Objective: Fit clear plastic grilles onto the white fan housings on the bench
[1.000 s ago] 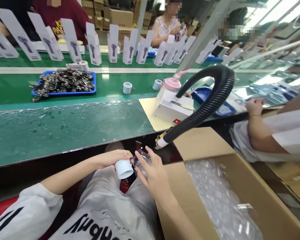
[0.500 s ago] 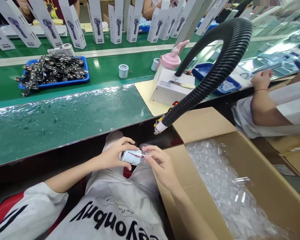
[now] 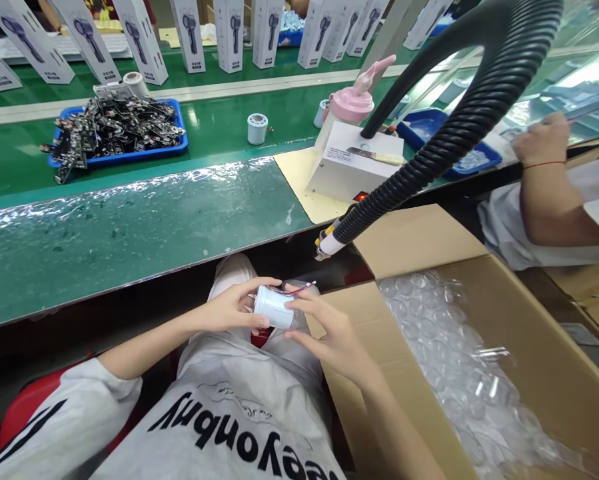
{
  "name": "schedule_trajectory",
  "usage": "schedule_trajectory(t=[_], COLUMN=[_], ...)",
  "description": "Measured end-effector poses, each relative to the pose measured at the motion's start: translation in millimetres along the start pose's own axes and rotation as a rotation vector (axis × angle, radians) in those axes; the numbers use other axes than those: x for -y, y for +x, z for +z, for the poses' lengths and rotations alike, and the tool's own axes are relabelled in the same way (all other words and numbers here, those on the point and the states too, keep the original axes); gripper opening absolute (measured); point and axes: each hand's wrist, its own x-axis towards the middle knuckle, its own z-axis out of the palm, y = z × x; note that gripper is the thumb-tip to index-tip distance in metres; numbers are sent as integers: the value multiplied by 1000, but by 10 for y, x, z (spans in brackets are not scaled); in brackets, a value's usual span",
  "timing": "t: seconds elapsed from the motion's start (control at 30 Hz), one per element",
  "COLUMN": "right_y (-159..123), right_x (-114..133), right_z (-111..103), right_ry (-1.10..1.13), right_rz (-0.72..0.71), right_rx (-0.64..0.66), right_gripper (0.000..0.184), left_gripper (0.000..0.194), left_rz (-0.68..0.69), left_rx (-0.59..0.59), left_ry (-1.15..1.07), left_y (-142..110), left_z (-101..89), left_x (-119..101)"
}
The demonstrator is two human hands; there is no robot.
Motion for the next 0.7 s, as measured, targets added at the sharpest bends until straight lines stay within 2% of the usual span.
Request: schedule_trajectory(t=[0.23,0.47,0.7], right_y=[-61,-46,-65], right_x=[14,119,100], right_z=[2,-5,26], right_ry=[139,323,538], right_rz=[54,196,344], right_rx=[18,48,81], right_gripper=[40,41,39], left_gripper=[77,78,78], left_rz=[224,304,413], left_rx=[47,57,75], left_ry=[259,359,441], left_y=[-64,-111,-115], left_z=[-5,4,-27], left_x=[-144,-153,-103])
